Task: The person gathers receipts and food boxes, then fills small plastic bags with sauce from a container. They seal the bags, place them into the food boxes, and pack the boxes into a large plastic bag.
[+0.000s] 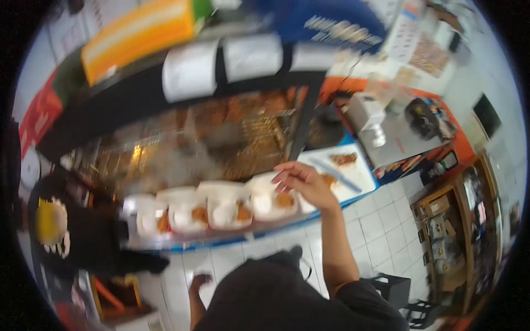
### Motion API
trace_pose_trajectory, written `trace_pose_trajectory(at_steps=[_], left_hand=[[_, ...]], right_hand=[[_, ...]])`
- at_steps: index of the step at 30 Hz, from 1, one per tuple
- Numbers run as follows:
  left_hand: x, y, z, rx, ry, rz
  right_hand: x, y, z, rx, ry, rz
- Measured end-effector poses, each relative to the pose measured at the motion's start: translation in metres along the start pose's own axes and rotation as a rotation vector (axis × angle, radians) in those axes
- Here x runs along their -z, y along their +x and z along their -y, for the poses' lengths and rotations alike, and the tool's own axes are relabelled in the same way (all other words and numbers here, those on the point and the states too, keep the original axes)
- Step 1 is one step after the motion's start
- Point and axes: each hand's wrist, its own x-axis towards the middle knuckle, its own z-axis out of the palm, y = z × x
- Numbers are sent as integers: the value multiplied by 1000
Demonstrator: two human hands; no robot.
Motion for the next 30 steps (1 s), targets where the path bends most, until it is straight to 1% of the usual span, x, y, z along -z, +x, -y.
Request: trace_pose_trajectory(at_steps=[1, 2, 3, 4, 5, 6, 7, 8, 10, 11, 12, 14, 15, 18, 20, 21, 22, 23, 24, 26, 27, 28, 29, 30], left_hand=[[2, -25, -64, -121, 295, -65], [-4, -60, -154, 15, 64, -184], [-6, -61, -172, -103, -163, -268], [-6, -65, -203, -185, -147, -293], [-7, -72, -236, -271, -128, -322], [-11, -75, -261, -340, -90, -401], [-16, -73, -284, -416, -47, -475], [-20, -69, -302, -491, 2, -542], [-27, -56, -332, -503, 70, -564], [-31, -50, -342, -513, 105, -569], [-38, -35, -342, -468, 115, -558], [-48, 9, -327, -427, 264, -596], [-54, 23, -325, -408, 340, -613], [-63, 10, -375, -118, -291, -409], [-66, 26, -374, -135, -291, -438], [-66, 35, -365, -136, -293, -461], [-70, 46, -359, -136, -247, -563], [-71, 62, -347, -204, -161, -637], [-72, 77, -331, -270, -75, -710], [-71, 79, -324, -293, 48, -773], [-71, 64, -335, -299, 158, -776], [-72, 39, -355, -310, 264, -778], [-71, 20, -373, -323, 369, -779], [-70, 14, -381, -312, 294, -752]], right_hand=[[1, -6, -27, -76, -46, 33], [0, -16, -49, -201, -145, 65], [4, -18, -65, -292, -263, 99], [12, -28, -84, -416, -316, 128], [25, -40, -120, -467, -315, 133], [38, -51, -147, -513, -316, 134], [43, -57, -154, -571, -546, 130], [45, -62, -154, -695, -617, 105], [56, -67, -171, -730, -666, 6], [66, -70, -187, -748, -690, -53], [88, -77, -231, -539, -816, -100], [113, -71, -312, -276, -1035, -216], [121, -76, -328, -143, -1143, -274], [98, -51, -316, -392, -1013, -238], [85, -41, -316, -535, -901, -161], [78, -42, -320, -499, -882, -225], [71, -40, -323, -458, -864, -288], [67, -38, -326, -417, -845, -351], [64, -36, -327, -484, -862, -392], [58, -40, -320, -418, -921, -392], [60, -39, -317, -379, -953, -394], [66, -42, -328, -306, -1009, -418], [68, -47, -328, -253, -1018, -394], [74, -50, -326, -189, -1032, -383]])
